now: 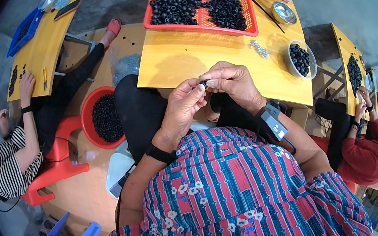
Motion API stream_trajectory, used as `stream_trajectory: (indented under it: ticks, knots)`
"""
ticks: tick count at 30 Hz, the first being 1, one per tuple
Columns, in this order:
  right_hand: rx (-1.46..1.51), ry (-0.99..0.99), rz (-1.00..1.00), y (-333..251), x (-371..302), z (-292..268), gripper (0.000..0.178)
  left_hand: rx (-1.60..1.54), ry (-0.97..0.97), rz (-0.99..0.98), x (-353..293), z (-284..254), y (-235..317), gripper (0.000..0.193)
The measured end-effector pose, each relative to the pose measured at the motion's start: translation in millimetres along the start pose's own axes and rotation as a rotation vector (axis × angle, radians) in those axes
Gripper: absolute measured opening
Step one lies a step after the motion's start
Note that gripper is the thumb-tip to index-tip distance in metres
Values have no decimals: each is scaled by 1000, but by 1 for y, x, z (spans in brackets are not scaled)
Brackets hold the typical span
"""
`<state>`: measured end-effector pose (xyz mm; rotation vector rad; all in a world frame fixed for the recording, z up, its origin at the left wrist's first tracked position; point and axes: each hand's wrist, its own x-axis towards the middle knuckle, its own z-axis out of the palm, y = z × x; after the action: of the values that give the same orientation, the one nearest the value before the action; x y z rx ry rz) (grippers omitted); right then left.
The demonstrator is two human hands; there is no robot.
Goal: Manually sort and assemble small black plastic components by hand at a workbench.
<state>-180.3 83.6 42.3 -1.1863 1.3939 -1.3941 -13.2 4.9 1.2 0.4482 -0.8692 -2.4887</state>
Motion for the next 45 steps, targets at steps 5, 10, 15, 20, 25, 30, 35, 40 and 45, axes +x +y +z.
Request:
stream_trajectory:
  ticks: [5,10,15,20,25,30,35,40,45]
  knots:
    - [-285,18,-227,3,-2,7,24,-126,27,5,0,-2,-5,18]
    - [-311,41,-249,5,-2,13,28,-169,10,-27,3,-5,-2,14]
    - [-296,38,-214,2,3,8,26,-112,82,-82,6,-2,-2,15]
    - [-388,-54,-246,0,11,-1,25,-60,9,-127,7,-11,3,18]
    - [-470,-145,-237,-4,14,-7,33,86,-4,-114,16,-16,10,18]
    - [-633,-165,-339,-8,23,-13,40,55,2,-91,23,-13,15,19]
    - [-725,53,-476,-28,52,-38,30,18,41,-61,29,-17,17,17]
    - [-888,219,-304,-38,103,-78,15,25,45,-56,32,-24,15,17]
    - [-1155,30,-199,-18,147,-96,14,59,65,-87,32,-19,15,17]
